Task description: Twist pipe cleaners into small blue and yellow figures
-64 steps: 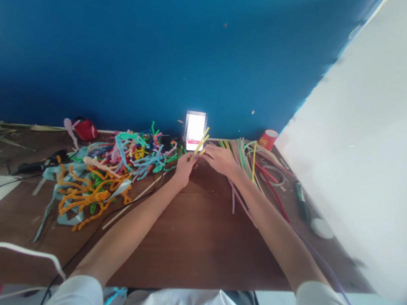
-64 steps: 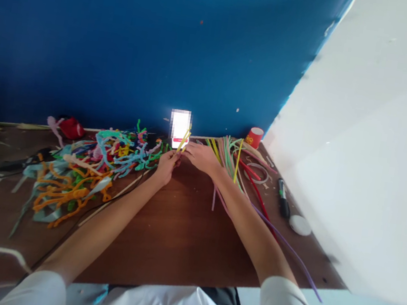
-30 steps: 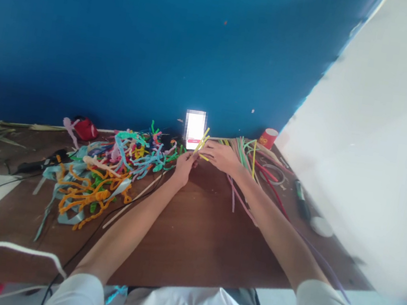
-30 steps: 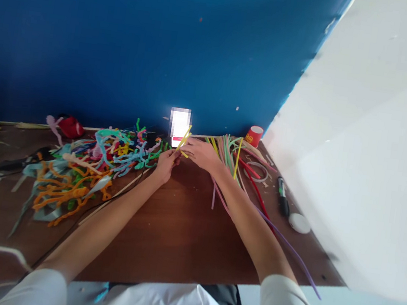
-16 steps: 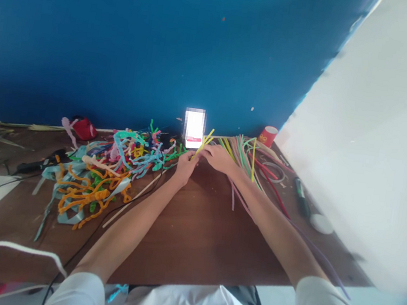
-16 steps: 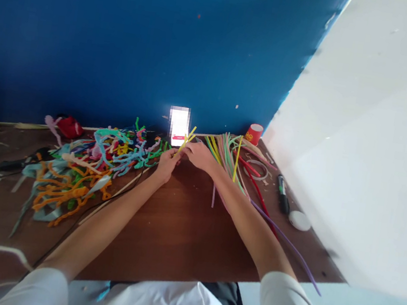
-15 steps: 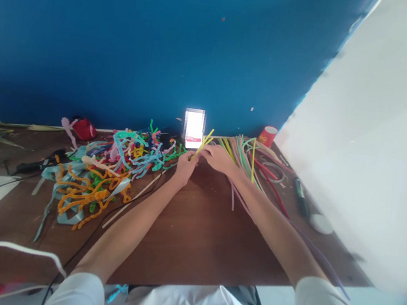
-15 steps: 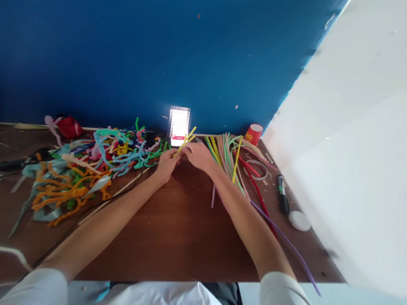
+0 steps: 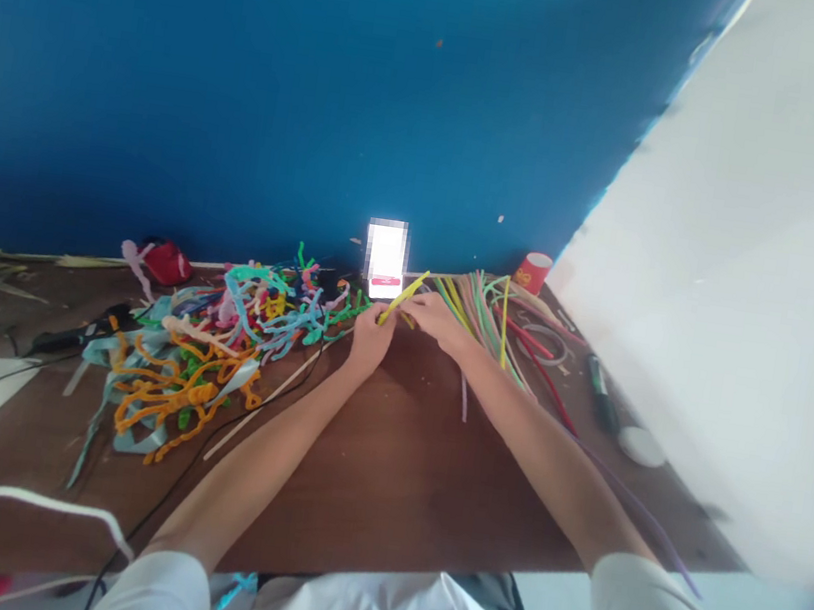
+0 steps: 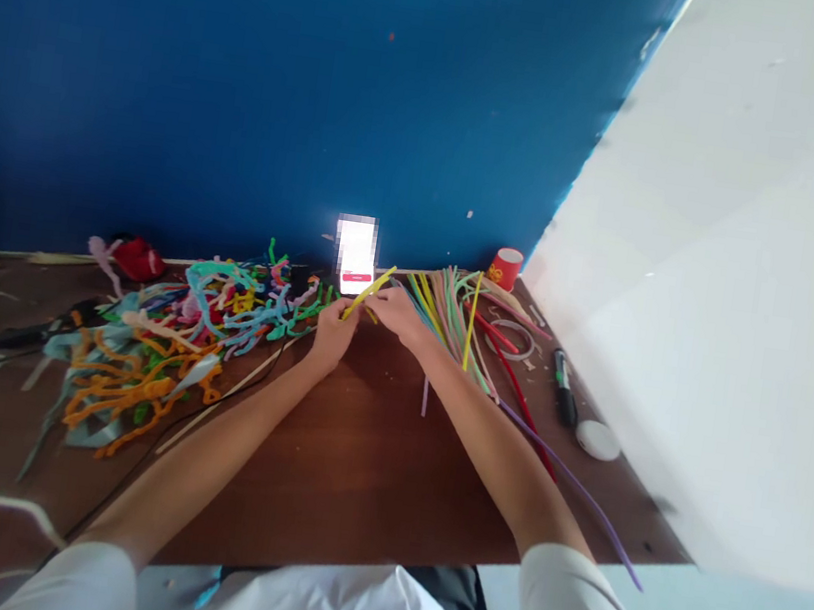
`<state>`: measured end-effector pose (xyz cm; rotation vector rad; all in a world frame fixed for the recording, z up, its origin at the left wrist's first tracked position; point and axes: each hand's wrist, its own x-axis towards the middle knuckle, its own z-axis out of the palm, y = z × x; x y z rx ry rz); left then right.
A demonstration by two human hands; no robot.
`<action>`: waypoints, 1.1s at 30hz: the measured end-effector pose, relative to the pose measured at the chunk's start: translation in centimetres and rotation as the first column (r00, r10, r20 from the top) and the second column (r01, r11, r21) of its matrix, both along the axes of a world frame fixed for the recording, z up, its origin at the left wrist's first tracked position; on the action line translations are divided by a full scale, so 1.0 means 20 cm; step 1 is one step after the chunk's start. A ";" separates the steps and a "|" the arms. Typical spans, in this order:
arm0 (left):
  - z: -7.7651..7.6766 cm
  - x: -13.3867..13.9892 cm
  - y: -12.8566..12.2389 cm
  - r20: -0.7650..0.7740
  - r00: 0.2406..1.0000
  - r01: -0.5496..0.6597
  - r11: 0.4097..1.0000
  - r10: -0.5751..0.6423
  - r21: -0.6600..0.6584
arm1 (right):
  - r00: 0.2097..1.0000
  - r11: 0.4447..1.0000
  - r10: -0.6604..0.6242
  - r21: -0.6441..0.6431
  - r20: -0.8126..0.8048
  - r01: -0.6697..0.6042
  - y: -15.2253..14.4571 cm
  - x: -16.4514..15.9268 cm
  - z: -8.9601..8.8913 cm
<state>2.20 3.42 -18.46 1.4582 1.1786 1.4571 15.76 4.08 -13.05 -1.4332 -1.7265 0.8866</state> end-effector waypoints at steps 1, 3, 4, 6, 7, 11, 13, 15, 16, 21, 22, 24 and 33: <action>-0.01 0.00 0.01 0.044 0.999 0.001 0.999 0.001 -0.053 | 0.999 0.998 0.023 0.058 0.022 -0.025 0.00 0.01 0.00; -0.03 -0.01 0.04 0.120 0.993 -0.001 0.993 0.016 -0.118 | 0.992 0.979 0.022 0.198 0.121 -0.046 0.01 0.02 0.00; -0.03 -0.01 0.05 0.156 0.987 0.000 0.991 0.022 -0.136 | 0.981 0.963 0.005 0.265 0.193 -0.056 0.02 0.03 0.00; -0.04 -0.01 0.06 0.220 0.975 0.014 0.989 0.019 -0.149 | 0.934 0.915 -0.026 0.385 0.356 -0.121 0.02 0.05 0.00; -0.03 -0.01 0.06 0.249 0.968 0.027 0.989 0.011 -0.148 | 0.897 0.884 -0.033 0.431 0.441 -0.179 0.02 0.07 0.00; -0.02 -0.02 0.06 0.295 0.955 0.067 0.988 -0.023 -0.140 | 0.748 0.774 -0.048 0.498 0.662 -0.391 0.02 0.10 -0.01; -0.02 -0.02 0.06 0.290 0.956 0.081 0.987 -0.037 -0.142 | 0.718 0.752 -0.038 0.493 0.695 -0.437 0.03 0.10 -0.02; -0.03 -0.02 0.07 0.294 0.955 0.093 0.985 -0.047 -0.144 | 0.706 0.739 -0.022 0.487 0.707 -0.465 0.04 0.11 -0.03; -0.03 -0.02 0.07 0.298 0.953 0.099 0.984 -0.052 -0.146 | 0.704 0.734 -0.015 0.486 0.710 -0.474 0.04 0.11 -0.03; -0.02 -0.03 0.07 0.293 0.951 0.149 0.977 -0.100 -0.152 | 0.713 0.706 -0.013 0.512 0.701 -0.490 0.06 0.12 -0.04; -0.02 -0.03 0.07 0.289 0.950 0.165 0.976 -0.118 -0.143 | 0.714 0.700 -0.018 0.519 0.700 -0.490 0.05 0.12 -0.04; -0.01 -0.04 0.07 0.287 0.945 0.196 0.973 -0.155 -0.121 | 0.716 0.702 -0.032 0.526 0.697 -0.480 0.05 0.11 -0.04; -0.02 -0.04 0.06 0.290 0.942 0.195 0.979 -0.169 -0.064 | 0.840 0.834 -0.028 0.476 0.542 -0.280 0.02 0.03 -0.04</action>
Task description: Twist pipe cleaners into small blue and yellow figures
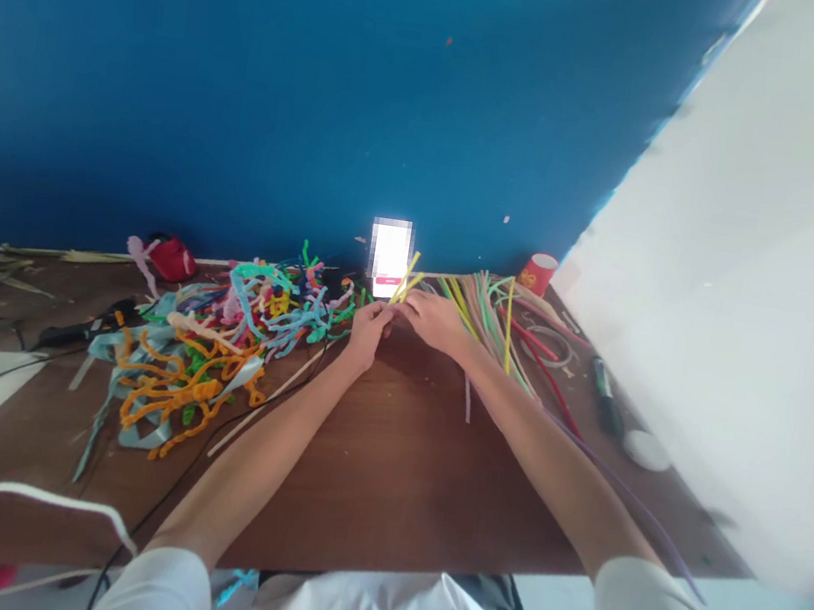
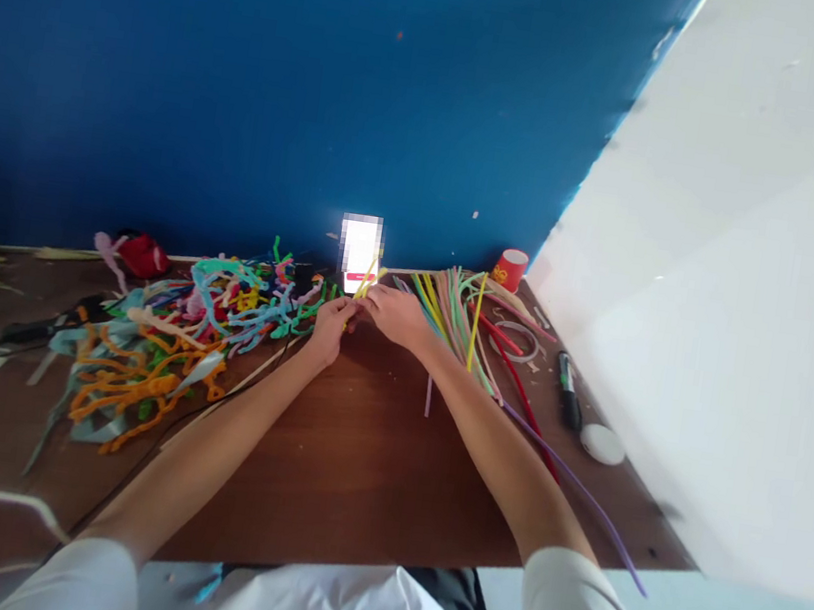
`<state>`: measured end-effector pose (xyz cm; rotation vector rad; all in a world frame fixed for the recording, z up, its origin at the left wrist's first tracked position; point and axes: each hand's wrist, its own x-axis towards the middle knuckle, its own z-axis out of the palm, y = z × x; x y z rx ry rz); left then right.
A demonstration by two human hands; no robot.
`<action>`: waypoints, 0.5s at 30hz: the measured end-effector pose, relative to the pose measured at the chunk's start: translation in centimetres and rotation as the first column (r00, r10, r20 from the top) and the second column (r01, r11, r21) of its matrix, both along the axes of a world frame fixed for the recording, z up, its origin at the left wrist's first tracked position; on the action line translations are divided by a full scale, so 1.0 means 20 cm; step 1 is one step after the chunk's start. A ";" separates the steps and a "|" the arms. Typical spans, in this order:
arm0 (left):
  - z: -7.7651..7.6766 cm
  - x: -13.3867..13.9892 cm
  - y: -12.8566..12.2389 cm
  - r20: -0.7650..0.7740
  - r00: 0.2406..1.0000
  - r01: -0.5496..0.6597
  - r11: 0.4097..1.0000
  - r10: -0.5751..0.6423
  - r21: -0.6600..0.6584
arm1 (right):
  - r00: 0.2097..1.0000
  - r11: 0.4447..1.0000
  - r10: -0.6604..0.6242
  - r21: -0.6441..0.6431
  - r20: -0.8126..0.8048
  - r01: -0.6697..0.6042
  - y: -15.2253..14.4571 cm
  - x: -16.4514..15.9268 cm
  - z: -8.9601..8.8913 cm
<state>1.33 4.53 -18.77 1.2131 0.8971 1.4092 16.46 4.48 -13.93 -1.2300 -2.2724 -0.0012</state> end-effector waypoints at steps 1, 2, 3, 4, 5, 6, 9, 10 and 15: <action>0.00 0.00 -0.01 -0.025 0.999 -0.022 1.000 0.022 0.017 | 0.998 0.999 -0.005 -0.051 -0.063 0.001 0.00 -0.01 0.00; 0.01 0.00 -0.01 -0.063 0.997 -0.047 0.998 0.049 0.033 | 0.991 0.994 -0.012 -0.107 -0.130 -0.002 0.00 -0.02 0.00; 0.01 0.01 -0.02 -0.112 0.990 -0.076 0.996 0.082 0.052 | 0.980 0.986 -0.026 -0.165 -0.197 -0.008 0.00 -0.02 0.01; 0.02 0.01 -0.03 -0.170 0.978 -0.108 0.991 0.120 0.080 | 0.963 0.974 -0.047 -0.226 -0.264 -0.014 0.00 -0.03 0.01; 0.02 0.01 -0.04 -0.232 0.959 -0.136 0.984 0.161 0.119 | 0.940 0.957 -0.083 -0.290 -0.331 -0.018 0.00 -0.04 0.01; 0.03 0.01 -0.05 -0.289 0.936 -0.158 0.973 0.202 0.168 | 0.909 0.932 -0.131 -0.361 -0.397 -0.023 0.00 -0.05 0.02; 0.05 0.01 -0.07 -0.380 0.876 -0.189 0.937 0.296 0.295 | 0.775 0.801 -0.299 -0.588 -0.557 -0.113 -0.01 -0.06 0.02; 0.05 0.01 -0.07 -0.386 0.870 -0.190 0.930 0.308 0.313 | 0.730 0.751 -0.347 -0.641 -0.589 -0.160 -0.01 -0.06 0.02; 0.02 0.01 -0.04 -0.327 0.917 -0.181 0.969 0.228 0.168 | 0.685 0.734 -0.349 -0.641 -0.639 -0.224 -0.02 -0.06 0.02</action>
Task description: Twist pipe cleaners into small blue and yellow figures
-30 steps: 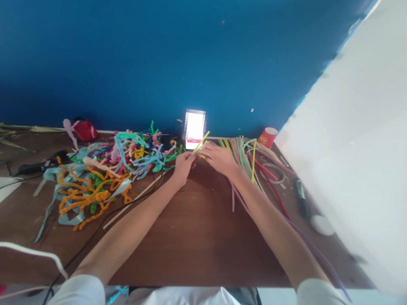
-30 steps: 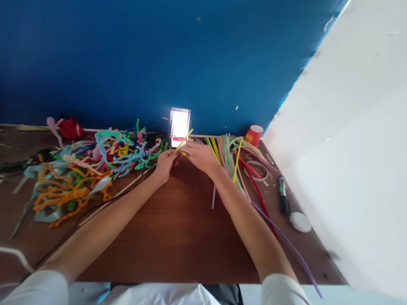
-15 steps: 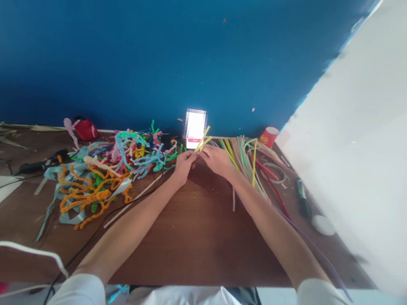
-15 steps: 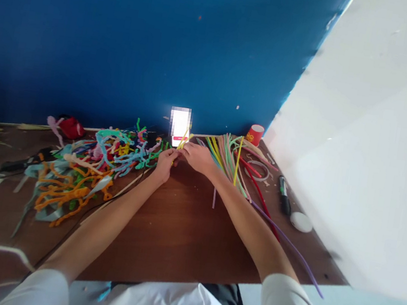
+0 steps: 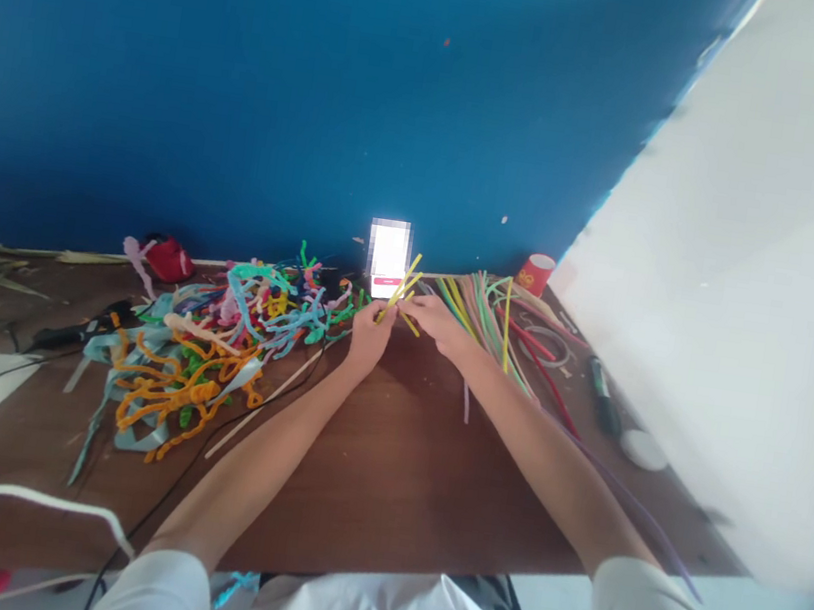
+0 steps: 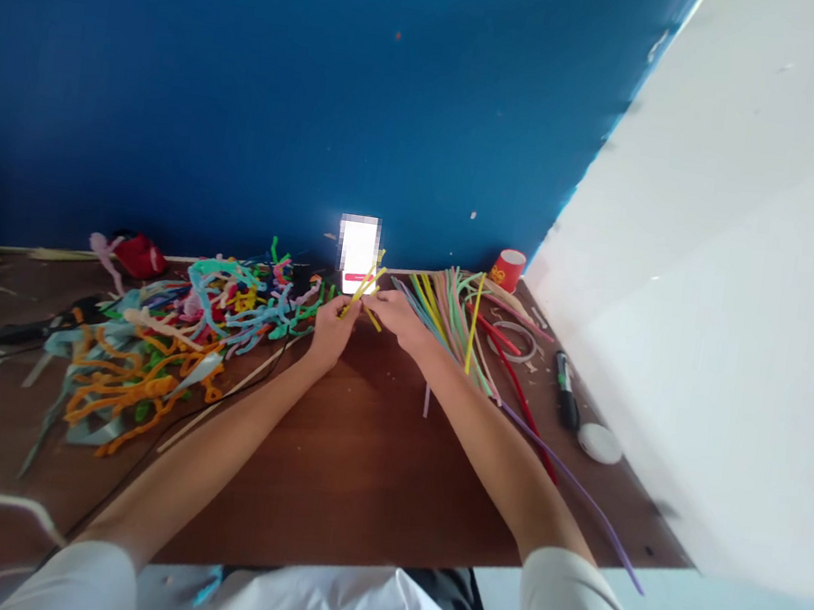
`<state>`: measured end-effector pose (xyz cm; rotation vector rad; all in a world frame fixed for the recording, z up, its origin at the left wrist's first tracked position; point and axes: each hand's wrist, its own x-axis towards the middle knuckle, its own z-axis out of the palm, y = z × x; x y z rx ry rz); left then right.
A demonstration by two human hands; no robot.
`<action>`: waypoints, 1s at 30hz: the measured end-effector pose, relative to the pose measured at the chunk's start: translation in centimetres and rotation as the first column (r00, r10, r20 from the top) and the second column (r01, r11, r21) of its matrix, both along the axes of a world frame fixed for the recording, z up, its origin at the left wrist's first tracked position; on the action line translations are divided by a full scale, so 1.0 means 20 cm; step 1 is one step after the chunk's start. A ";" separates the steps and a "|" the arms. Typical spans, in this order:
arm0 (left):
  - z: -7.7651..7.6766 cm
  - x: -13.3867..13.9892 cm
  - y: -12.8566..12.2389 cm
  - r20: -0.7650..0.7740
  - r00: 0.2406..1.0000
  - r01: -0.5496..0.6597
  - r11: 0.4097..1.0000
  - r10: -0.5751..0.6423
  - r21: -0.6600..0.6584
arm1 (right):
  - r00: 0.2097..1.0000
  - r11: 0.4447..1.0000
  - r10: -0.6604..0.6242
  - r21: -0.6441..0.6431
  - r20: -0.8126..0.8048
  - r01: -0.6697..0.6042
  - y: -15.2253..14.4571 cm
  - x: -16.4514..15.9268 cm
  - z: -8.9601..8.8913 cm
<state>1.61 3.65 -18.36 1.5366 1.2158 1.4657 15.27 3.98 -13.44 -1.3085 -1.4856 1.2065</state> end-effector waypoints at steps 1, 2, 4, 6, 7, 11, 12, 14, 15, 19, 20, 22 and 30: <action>-0.01 0.00 0.01 0.031 0.999 0.007 1.000 -0.006 -0.030 | 0.999 0.999 -0.005 0.053 0.041 0.002 0.00 0.00 0.00; -0.02 0.00 0.02 0.063 0.998 0.015 0.999 -0.011 -0.051 | 0.995 0.994 -0.012 0.112 0.095 0.001 -0.01 0.00 0.01; -0.03 0.00 0.03 0.131 0.991 0.040 0.996 -0.030 -0.075 | 0.974 0.970 -0.037 0.243 0.221 -0.018 -0.01 0.01 0.01; -0.03 0.00 0.04 0.208 0.978 0.056 0.994 -0.036 -0.094 | 0.940 0.927 -0.064 0.369 0.336 -0.069 0.00 0.01 0.01; -0.03 0.00 0.04 0.243 0.970 0.059 0.993 -0.032 -0.102 | 0.923 0.903 -0.074 0.418 0.378 -0.099 0.01 0.02 0.01; -0.02 0.00 0.05 0.337 0.941 0.065 0.990 -0.020 -0.123 | 0.864 0.829 -0.103 0.523 0.493 -0.200 0.02 0.03 -0.02; -0.01 0.00 0.05 0.351 0.936 0.073 0.989 -0.023 -0.128 | 0.841 0.809 -0.124 0.545 0.527 -0.222 0.02 0.04 -0.02; -0.01 0.00 0.05 0.368 0.930 0.078 0.988 -0.024 -0.132 | 0.785 0.763 -0.177 0.586 0.594 -0.272 0.01 0.04 -0.03; -0.01 0.00 0.05 0.371 0.928 0.075 0.989 -0.021 -0.131 | 0.756 0.740 -0.203 0.603 0.622 -0.298 0.01 0.05 -0.03; -0.02 0.00 0.05 0.374 0.927 0.062 0.990 -0.009 -0.130 | 0.667 0.651 -0.275 0.645 0.693 -0.401 -0.01 0.06 -0.01; -0.02 0.00 0.05 0.375 0.927 0.065 0.989 -0.012 -0.131 | 0.644 0.629 -0.283 0.644 0.711 -0.435 -0.01 0.07 -0.01; -0.02 -0.01 0.06 0.382 0.924 0.071 0.988 -0.013 -0.138 | 0.589 0.592 -0.290 0.625 0.755 -0.509 -0.01 0.08 0.01; 0.00 -0.02 0.05 0.408 0.904 0.192 0.973 -0.126 -0.126 | 0.510 0.518 -0.280 0.575 0.814 -0.633 0.01 0.11 0.01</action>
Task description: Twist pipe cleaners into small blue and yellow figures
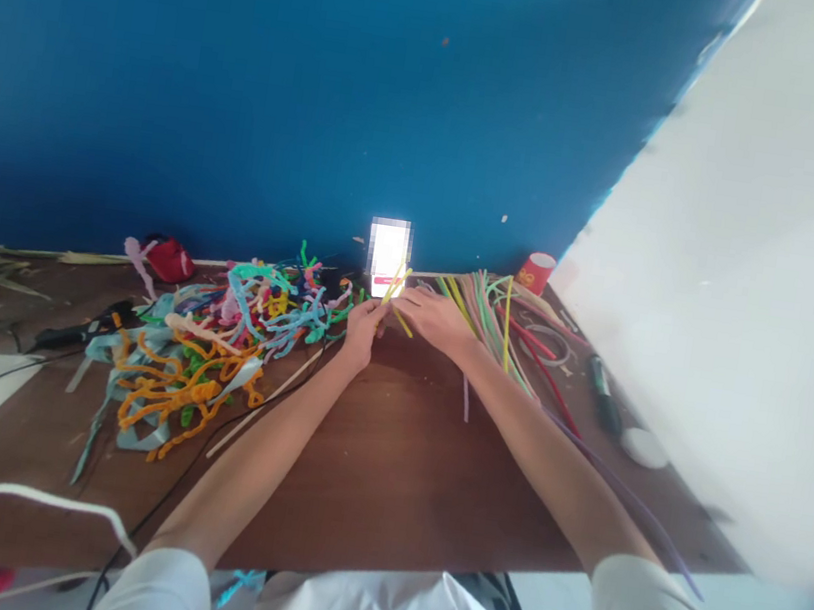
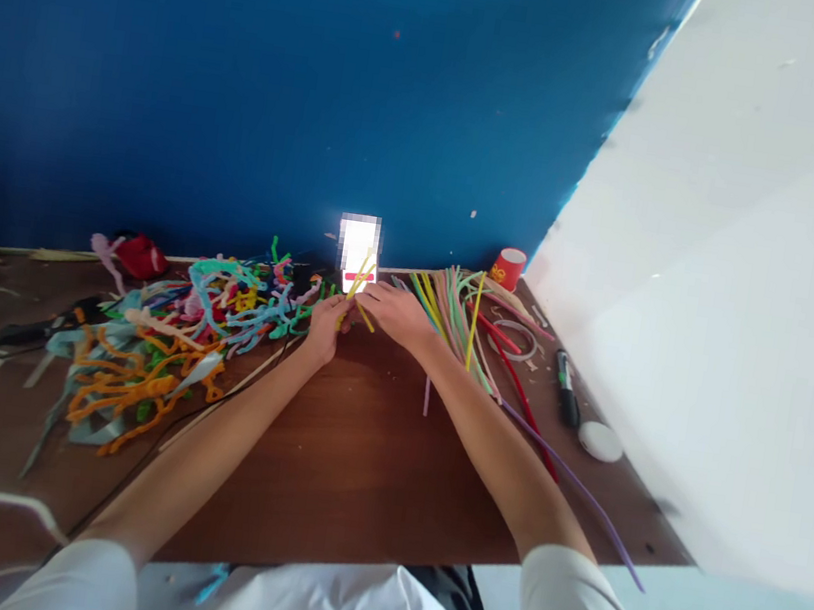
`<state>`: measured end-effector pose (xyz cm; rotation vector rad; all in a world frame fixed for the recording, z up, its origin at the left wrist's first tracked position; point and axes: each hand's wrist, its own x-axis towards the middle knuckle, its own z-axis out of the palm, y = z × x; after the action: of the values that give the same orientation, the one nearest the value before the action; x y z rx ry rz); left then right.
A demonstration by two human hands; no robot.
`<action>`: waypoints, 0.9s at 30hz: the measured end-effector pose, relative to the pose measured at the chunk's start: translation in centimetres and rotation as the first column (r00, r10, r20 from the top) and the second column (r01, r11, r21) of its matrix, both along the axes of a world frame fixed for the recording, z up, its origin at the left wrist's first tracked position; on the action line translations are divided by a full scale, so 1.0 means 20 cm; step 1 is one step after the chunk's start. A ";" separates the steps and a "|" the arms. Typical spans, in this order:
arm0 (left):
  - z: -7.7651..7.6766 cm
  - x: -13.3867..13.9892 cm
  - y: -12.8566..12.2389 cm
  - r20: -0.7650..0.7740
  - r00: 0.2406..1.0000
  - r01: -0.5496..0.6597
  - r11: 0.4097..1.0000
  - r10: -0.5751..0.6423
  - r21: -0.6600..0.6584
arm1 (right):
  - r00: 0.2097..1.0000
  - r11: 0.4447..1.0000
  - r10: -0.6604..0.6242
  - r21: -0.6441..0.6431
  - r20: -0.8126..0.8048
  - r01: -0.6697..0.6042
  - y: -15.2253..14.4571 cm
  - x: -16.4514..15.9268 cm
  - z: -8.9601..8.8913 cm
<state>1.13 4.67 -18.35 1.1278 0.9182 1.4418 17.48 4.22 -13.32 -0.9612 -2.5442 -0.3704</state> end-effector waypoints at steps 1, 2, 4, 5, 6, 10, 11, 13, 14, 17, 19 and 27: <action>0.00 0.00 0.00 0.005 1.000 0.010 1.000 -0.010 0.005 | 1.000 1.000 0.000 -0.002 0.000 0.000 0.00 0.00 -0.01; 0.00 0.00 0.00 0.011 1.000 0.016 1.000 -0.016 0.009 | 1.000 1.000 -0.002 -0.004 0.001 0.002 0.00 0.00 -0.01; 0.00 0.01 0.00 0.025 1.000 0.016 1.000 -0.016 0.009 | 1.000 1.000 -0.025 -0.011 -0.002 0.025 0.01 -0.01 -0.03; 0.00 0.01 0.00 0.028 1.000 0.011 1.000 -0.011 0.004 | 0.999 0.999 -0.049 -0.017 -0.014 0.049 0.00 -0.02 -0.04; 0.00 0.01 0.00 0.026 1.000 0.004 1.000 -0.004 0.000 | 0.996 0.997 -0.079 -0.028 -0.037 0.078 0.00 -0.03 -0.05; -0.02 0.01 0.01 0.001 1.000 -0.029 1.000 0.029 -0.006 | 0.953 0.968 -0.219 -0.168 -0.208 0.186 -0.01 -0.08 -0.08; -0.03 0.02 0.01 -0.005 0.999 -0.040 0.999 0.040 -0.007 | 0.935 0.954 -0.254 -0.223 -0.248 0.200 0.00 -0.09 -0.09; -0.03 0.02 0.01 -0.033 0.998 -0.060 0.998 0.060 -0.005 | 0.894 0.918 -0.320 -0.334 -0.312 0.212 0.01 -0.11 -0.10; -0.03 0.02 0.01 -0.059 0.996 -0.070 0.998 0.070 0.002 | 0.872 0.899 -0.350 -0.386 -0.344 0.208 0.01 -0.12 -0.11; -0.03 0.02 0.00 -0.144 0.985 -0.095 0.995 0.098 0.029 | 0.795 0.850 -0.403 -0.508 -0.455 0.140 0.04 -0.12 -0.13; -0.03 0.03 -0.01 -0.174 0.979 -0.096 0.994 0.102 0.043 | 0.742 0.829 -0.415 -0.554 -0.526 0.070 0.05 -0.12 -0.13; -0.05 0.04 -0.01 -0.197 0.979 -0.017 0.993 0.041 0.119 | 0.496 0.610 -0.629 -0.776 -0.599 -0.164 0.03 -0.12 -0.11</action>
<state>1.91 4.46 -19.27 1.3707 1.0030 1.4398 14.99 4.91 -15.54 -1.3646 -1.4969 1.0273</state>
